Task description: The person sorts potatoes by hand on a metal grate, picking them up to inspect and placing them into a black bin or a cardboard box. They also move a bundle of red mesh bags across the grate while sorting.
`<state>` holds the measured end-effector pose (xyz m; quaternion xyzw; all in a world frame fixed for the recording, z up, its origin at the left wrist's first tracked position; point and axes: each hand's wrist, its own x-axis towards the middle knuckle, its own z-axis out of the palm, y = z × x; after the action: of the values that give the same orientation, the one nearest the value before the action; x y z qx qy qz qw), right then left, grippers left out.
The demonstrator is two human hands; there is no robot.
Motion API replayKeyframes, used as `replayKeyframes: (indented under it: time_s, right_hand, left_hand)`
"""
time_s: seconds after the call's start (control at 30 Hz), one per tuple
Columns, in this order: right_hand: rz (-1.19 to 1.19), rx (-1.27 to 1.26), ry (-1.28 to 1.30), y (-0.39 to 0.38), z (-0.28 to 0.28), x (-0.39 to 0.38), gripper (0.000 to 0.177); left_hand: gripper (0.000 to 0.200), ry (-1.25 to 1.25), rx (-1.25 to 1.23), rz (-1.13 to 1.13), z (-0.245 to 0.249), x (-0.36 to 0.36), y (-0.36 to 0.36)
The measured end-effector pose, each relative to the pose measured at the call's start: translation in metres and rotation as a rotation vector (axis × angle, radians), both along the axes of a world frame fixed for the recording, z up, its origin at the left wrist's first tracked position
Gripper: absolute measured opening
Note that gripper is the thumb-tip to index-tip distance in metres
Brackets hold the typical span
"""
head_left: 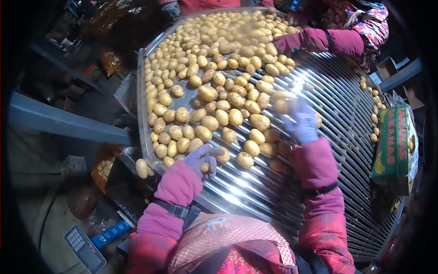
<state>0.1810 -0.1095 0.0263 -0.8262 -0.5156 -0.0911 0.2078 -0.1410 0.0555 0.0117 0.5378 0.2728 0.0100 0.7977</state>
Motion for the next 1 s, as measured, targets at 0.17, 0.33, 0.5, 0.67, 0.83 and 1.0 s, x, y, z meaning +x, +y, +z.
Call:
replayKeyframes:
  time_s: [0.17, 0.33, 0.5, 0.67, 0.83, 1.0]
  right_hand:
    - [0.062, -0.263, 0.020, 0.135, -0.038, -0.100, 0.068]
    - [0.231, -0.321, -0.014, 0.188, -0.039, -0.137, 0.051]
    - [0.516, -0.021, 0.307, 0.157, -0.038, -0.127, 0.049]
    - [-0.108, -0.182, 0.189, 0.075, -0.028, -0.003, 0.051]
    - [-0.119, -0.240, 0.116, 0.065, -0.070, -0.015, 0.047]
    - [0.381, 0.025, 0.270, 0.069, -0.028, -0.067, 0.042]
  left_hand:
    - [0.049, 0.008, -0.157, 0.042, -0.011, 0.000, 0.007]
    - [0.044, 0.026, -0.523, 0.055, -0.026, 0.002, 0.015]
    - [0.046, 0.021, -0.520, -0.015, -0.027, 0.003, 0.018]
    - [0.048, 0.165, -0.406, 0.012, 0.004, 0.007, 0.013]
    - [0.051, 0.084, -0.285, 0.023, -0.008, 0.005, 0.008]
    - [0.053, 0.096, -0.248, 0.058, -0.008, 0.005, 0.006]
